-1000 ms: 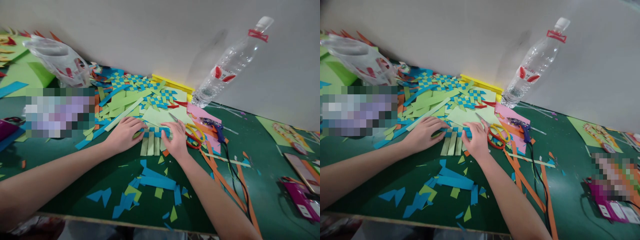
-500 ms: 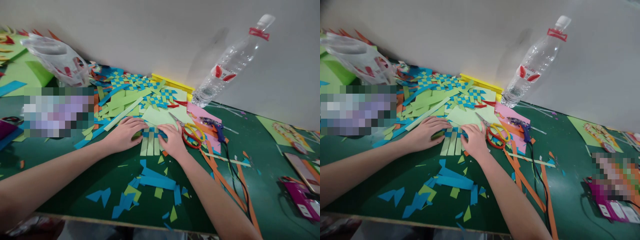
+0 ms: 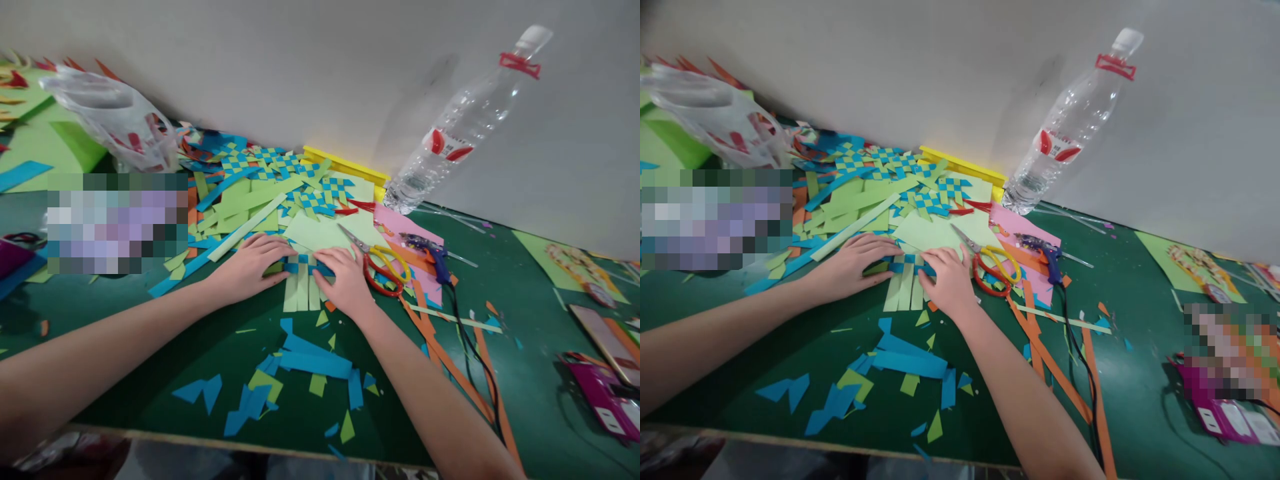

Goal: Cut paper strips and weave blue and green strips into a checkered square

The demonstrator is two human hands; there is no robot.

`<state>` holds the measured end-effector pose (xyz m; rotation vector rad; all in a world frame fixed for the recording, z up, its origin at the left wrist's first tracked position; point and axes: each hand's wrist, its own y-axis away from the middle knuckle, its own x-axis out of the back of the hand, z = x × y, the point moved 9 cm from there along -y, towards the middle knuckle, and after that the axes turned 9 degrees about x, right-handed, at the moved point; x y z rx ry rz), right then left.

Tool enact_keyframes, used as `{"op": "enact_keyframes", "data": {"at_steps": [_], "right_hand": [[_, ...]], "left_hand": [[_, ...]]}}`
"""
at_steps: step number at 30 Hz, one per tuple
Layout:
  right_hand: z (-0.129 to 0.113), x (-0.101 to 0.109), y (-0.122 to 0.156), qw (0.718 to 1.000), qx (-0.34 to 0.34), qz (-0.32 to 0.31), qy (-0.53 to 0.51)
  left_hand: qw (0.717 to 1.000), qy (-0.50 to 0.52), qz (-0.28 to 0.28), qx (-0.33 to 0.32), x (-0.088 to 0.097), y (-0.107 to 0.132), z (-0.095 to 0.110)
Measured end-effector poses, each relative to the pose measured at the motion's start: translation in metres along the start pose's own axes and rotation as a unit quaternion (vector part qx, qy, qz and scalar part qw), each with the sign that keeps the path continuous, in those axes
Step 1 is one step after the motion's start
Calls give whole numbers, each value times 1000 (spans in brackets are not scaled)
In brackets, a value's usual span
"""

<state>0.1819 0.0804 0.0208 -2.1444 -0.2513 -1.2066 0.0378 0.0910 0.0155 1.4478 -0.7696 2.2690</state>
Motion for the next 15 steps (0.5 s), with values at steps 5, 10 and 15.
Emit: {"op": "enact_keyframes", "data": {"at_steps": [5, 10, 15], "right_hand": [[0, -2, 1, 1000, 1, -10, 6], [0, -3, 1, 1000, -9, -19, 8], [1, 0, 1, 1000, -13, -1, 16]], "left_hand": [[1000, 18, 2, -4, -2, -1, -2], [1000, 25, 8, -11, -2, -1, -1], [1000, 13, 13, -16, -1, -1, 2]]}}
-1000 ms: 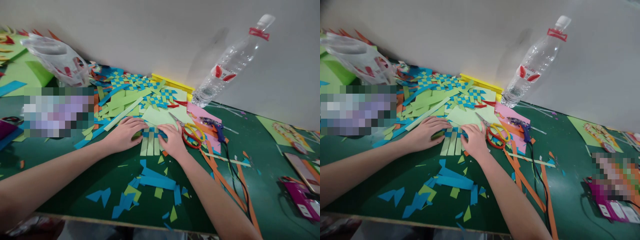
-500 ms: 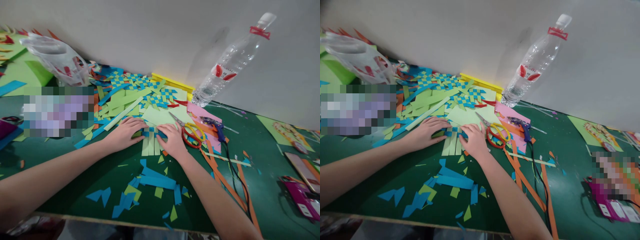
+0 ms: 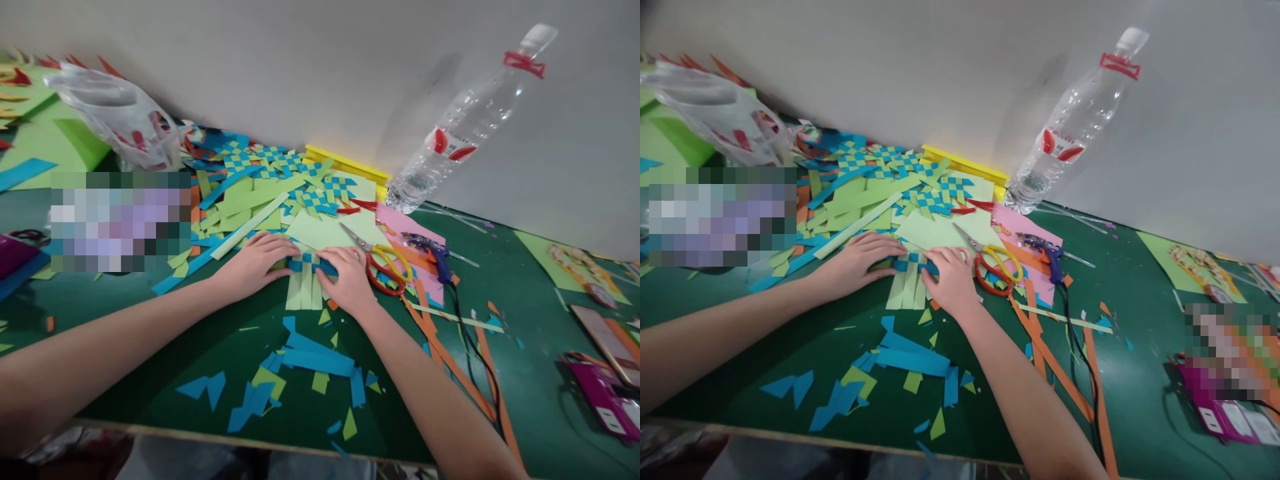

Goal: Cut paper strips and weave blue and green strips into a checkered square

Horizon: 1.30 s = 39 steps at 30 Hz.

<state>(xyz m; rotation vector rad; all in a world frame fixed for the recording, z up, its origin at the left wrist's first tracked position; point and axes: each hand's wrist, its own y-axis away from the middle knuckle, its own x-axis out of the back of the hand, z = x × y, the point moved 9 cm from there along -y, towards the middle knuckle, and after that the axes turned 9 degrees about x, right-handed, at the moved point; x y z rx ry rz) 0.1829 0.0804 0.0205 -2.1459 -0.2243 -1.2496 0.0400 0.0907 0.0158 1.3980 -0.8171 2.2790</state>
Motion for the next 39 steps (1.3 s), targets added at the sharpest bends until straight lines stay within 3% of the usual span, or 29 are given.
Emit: {"op": "enact_keyframes", "data": {"at_steps": [10, 23, 33, 39], "right_hand": [[2, 0, 1, 1000, -4, 6, 2], [3, -1, 0, 1000, -11, -9, -5], [3, -1, 0, 1000, -11, -10, -10], [3, -2, 1, 1000, -14, -13, -9]], "left_hand": [[999, -12, -3, 30, 3, 1, 0], [996, -71, -47, 38, -9, 4, -5], [994, -81, -59, 34, -7, 4, -2], [998, -44, -35, 33, -1, 3, -1]]}}
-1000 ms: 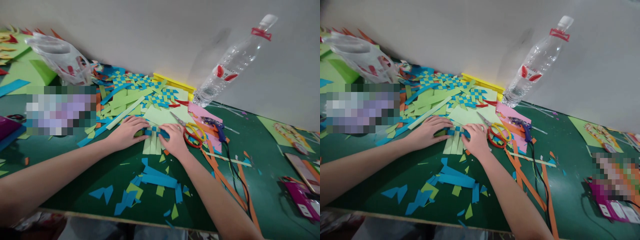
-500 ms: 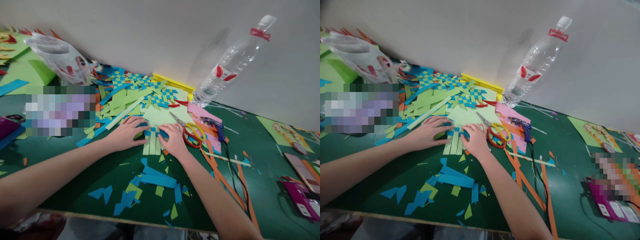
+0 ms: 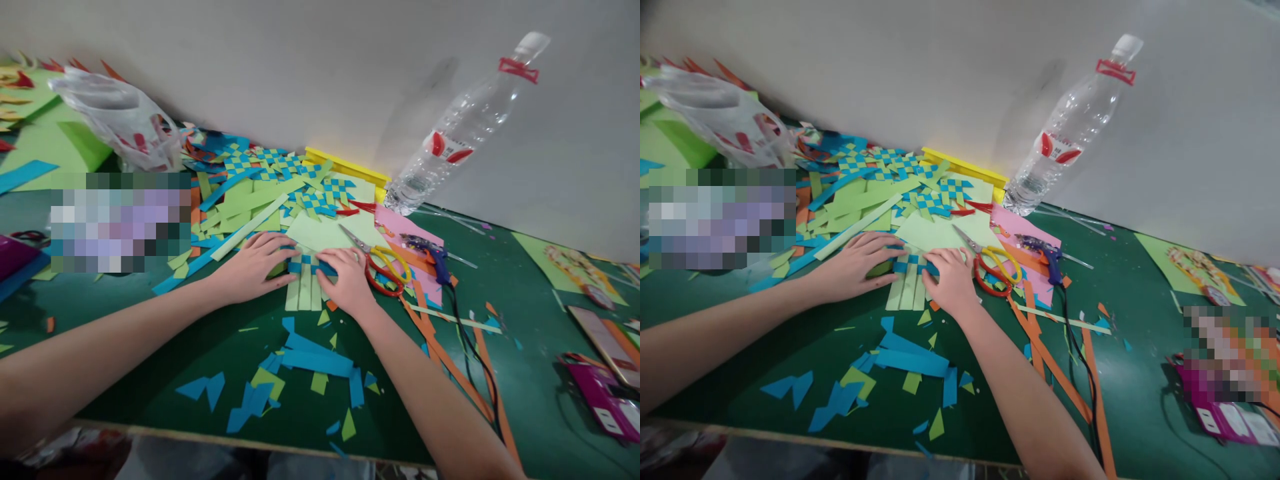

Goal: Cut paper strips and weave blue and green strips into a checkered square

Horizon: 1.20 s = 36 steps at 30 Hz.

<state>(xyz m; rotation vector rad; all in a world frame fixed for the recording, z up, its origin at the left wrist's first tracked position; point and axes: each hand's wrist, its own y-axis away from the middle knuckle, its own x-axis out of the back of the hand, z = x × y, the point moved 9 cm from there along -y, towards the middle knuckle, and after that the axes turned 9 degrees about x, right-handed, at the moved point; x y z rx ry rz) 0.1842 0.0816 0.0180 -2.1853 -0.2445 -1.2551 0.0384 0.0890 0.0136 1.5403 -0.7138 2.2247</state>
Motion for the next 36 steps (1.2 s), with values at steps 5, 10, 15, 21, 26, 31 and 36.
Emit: {"op": "enact_keyframes", "data": {"at_steps": [5, 10, 15, 21, 26, 31, 36], "right_hand": [[0, 0, 0, 1000, -2, 0, -6], [0, 2, -1, 1000, -3, 4, -6], [1, 2, 0, 1000, 0, 5, -4], [4, 1, 0, 1000, -4, 15, 6], [3, 3, 0, 1000, -6, 23, -2], [0, 4, 0, 1000, -7, 20, -9], [-1, 4, 0, 1000, -3, 11, -9]], "left_hand": [[999, 5, 32, 2, 4, -1, -3], [1000, 4, 25, 0, 2, 0, -2], [1000, -12, 16, -4, -3, 0, -2], [1000, 8, 26, -2, 1, 0, -1], [998, 10, 67, -1, 15, -1, 0], [997, 3, 80, -2, 18, 0, -1], [997, 11, 81, 4, 17, 0, -2]]}}
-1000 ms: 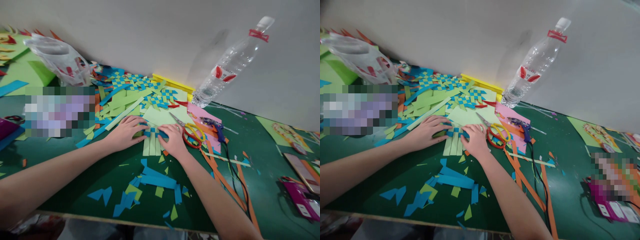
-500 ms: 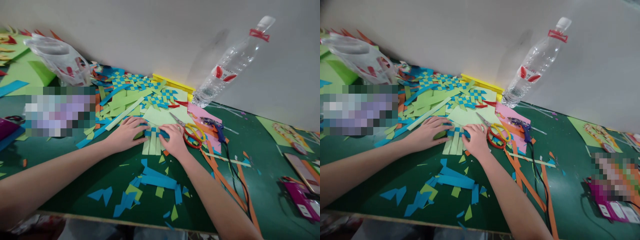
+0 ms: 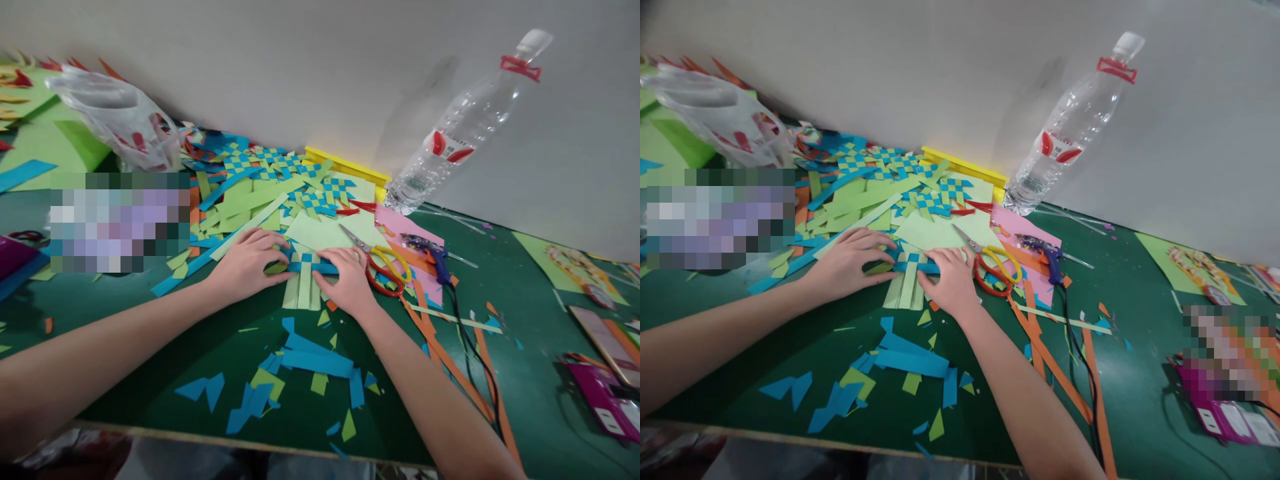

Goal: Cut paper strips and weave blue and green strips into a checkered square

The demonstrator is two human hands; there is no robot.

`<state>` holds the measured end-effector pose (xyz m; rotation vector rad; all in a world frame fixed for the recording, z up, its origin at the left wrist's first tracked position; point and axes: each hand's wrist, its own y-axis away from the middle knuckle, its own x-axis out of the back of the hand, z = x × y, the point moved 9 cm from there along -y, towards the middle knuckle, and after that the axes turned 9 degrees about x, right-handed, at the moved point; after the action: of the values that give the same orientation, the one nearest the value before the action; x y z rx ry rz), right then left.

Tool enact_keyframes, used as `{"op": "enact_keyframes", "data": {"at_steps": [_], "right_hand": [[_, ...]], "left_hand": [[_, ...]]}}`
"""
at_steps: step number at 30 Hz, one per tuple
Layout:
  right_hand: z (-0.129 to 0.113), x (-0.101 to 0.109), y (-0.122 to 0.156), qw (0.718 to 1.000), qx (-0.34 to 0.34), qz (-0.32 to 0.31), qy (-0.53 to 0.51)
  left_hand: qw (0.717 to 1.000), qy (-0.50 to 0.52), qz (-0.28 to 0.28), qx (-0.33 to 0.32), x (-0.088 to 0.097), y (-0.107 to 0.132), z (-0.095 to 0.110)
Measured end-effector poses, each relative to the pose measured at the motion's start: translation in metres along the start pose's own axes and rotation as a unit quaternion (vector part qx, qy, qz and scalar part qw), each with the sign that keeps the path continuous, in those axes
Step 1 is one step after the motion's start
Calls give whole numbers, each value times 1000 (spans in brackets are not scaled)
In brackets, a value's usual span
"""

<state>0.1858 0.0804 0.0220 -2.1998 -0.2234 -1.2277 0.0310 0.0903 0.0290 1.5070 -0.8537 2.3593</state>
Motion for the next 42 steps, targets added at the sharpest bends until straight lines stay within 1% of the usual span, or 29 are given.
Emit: {"op": "enact_keyframes", "data": {"at_steps": [6, 12, 18, 33, 37, 40, 42], "right_hand": [[1, -2, 1, 1000, 0, -9, -4], [1, -4, 0, 1000, 2, -10, 4], [-1, -3, 0, 1000, 6, -6, 2], [-1, -4, 1, 1000, 9, -8, 4], [0, -4, 0, 1000, 5, -6, 2], [-1, -2, 0, 1000, 5, 4, 8], [-1, 0, 0, 1000, 6, 12, 11]], "left_hand": [[1000, 15, -5, 19, 0, -1, -3], [1000, 15, -6, 15, 0, -1, -1], [1000, -4, -8, -4, -1, 1, 3], [1000, 6, -28, 2, -6, 0, -1], [1000, 8, -12, 9, -3, -1, -1], [1000, 3, -4, 12, -2, -1, 2], [1000, 2, -13, -3, -4, -1, 6]]}}
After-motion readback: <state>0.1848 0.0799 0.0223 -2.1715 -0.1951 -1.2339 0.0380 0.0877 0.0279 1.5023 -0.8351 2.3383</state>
